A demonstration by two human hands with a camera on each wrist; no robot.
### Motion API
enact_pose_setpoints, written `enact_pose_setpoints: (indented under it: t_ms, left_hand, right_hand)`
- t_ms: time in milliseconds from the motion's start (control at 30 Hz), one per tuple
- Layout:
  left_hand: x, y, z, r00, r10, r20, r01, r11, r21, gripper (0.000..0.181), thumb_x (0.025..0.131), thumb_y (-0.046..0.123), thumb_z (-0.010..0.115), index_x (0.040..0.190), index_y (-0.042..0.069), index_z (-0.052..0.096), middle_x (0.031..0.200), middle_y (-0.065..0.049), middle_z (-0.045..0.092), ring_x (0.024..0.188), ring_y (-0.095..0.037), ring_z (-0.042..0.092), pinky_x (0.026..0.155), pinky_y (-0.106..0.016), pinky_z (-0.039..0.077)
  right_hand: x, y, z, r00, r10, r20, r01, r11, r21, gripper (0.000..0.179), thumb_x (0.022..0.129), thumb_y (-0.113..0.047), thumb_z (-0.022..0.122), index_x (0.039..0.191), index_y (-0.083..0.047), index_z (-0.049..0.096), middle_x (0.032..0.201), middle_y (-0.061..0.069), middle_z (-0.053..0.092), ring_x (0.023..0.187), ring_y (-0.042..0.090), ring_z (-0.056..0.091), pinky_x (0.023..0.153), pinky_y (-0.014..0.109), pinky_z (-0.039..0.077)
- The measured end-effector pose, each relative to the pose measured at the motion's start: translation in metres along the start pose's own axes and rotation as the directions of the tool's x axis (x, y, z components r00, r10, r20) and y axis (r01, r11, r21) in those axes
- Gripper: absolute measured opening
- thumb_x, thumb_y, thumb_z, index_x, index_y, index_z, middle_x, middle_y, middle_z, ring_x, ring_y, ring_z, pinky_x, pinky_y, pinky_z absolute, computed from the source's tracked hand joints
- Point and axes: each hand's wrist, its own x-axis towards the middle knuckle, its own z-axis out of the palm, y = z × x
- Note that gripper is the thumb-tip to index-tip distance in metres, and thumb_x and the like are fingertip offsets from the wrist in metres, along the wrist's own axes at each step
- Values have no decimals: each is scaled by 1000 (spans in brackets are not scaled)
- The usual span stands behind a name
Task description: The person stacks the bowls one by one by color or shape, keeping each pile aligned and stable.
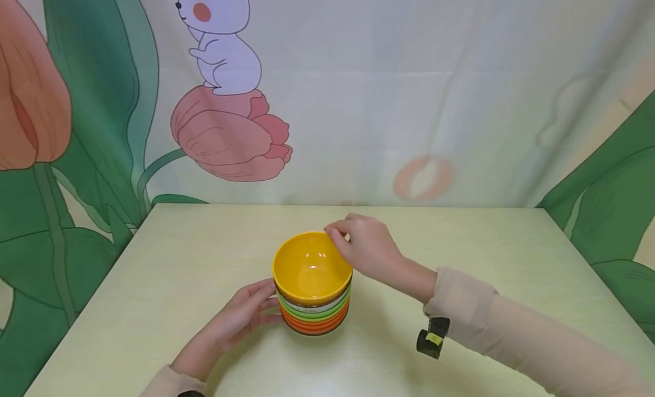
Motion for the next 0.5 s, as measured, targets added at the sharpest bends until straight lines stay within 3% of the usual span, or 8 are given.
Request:
enact_pose_setpoints:
  t_ms: [300,500]
  left_hand:
    - [0,2,-1,999,0,-38,1,999,35,67,93,44,47,138,-4,33,138,-18,42,114,-23,54,94,-41,49]
    - [3,7,-5,990,18,-137,0,992,127,65,91,44,52,137,1,38,139,-18,42,119,-29,51,91,-39,50]
  right_hand:
    - [-9,17,5,998,-40,-50,44,996,82,23,94,-22,50,106,-14,69,88,-4,64,68,9,52,58,17,47]
    - [-16,34,10,994,-52,-91,58,997,57,25,96,-21,47,111,-15,66,93,-4,62,72,9,51,60,19,46]
